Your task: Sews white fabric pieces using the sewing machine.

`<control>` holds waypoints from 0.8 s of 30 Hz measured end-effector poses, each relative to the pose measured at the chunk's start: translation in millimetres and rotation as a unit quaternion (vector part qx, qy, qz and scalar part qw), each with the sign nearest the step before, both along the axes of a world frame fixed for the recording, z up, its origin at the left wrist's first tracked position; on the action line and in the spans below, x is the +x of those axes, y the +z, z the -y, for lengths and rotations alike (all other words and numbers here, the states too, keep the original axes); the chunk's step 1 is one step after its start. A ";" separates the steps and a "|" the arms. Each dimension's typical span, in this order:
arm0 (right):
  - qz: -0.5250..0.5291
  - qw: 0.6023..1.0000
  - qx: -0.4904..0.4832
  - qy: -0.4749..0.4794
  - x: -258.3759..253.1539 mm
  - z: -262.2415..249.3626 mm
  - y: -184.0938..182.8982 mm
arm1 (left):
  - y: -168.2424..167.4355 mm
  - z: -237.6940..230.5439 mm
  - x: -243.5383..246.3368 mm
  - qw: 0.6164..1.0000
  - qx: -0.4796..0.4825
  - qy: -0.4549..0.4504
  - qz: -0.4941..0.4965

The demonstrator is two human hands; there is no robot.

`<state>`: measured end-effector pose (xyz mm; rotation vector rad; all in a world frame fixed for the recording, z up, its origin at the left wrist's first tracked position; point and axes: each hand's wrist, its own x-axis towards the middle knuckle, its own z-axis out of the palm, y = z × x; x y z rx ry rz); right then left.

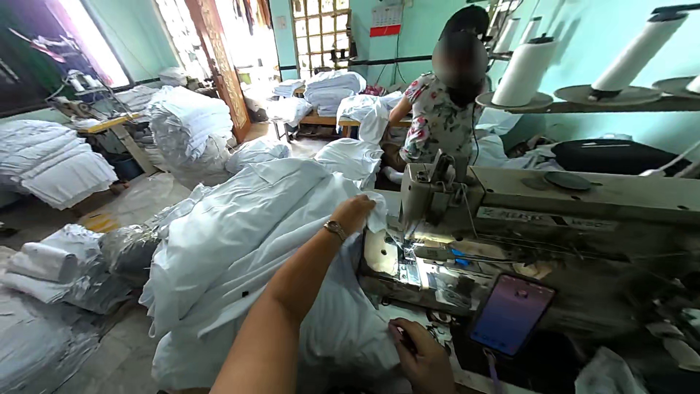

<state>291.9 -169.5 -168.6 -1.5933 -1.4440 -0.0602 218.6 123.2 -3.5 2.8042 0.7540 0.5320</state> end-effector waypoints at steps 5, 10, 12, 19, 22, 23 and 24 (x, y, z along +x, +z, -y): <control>-0.051 0.999 -0.015 0.007 1.5 0.2 6.3 | 12.8 24.7 -65.4 0.964 -0.138 0.116 0.195; -0.038 0.999 -0.005 -0.033 0.4 -8.5 9.2 | -35.2 121.4 -123.8 0.922 -0.375 -0.070 0.059; -0.017 0.998 0.006 -0.056 -0.7 -11.3 16.8 | -62.8 145.1 -130.1 0.978 -0.188 -0.090 -0.027; 0.130 0.987 0.066 -0.075 -1.6 -44.2 69.4 | -43.5 179.1 -134.8 0.988 0.017 -0.140 -0.065; 0.095 0.990 0.081 -0.061 -2.8 -45.4 70.0 | -13.0 155.6 -146.9 0.961 -0.127 -0.227 -0.092; 0.075 0.992 0.080 -0.058 -1.8 -41.8 69.6 | 3.8 139.2 -161.5 0.958 -0.168 -0.227 -0.049; 0.056 0.994 0.073 -0.056 0.4 -36.0 69.1 | 21.7 118.1 -181.8 0.956 -0.213 -0.199 0.036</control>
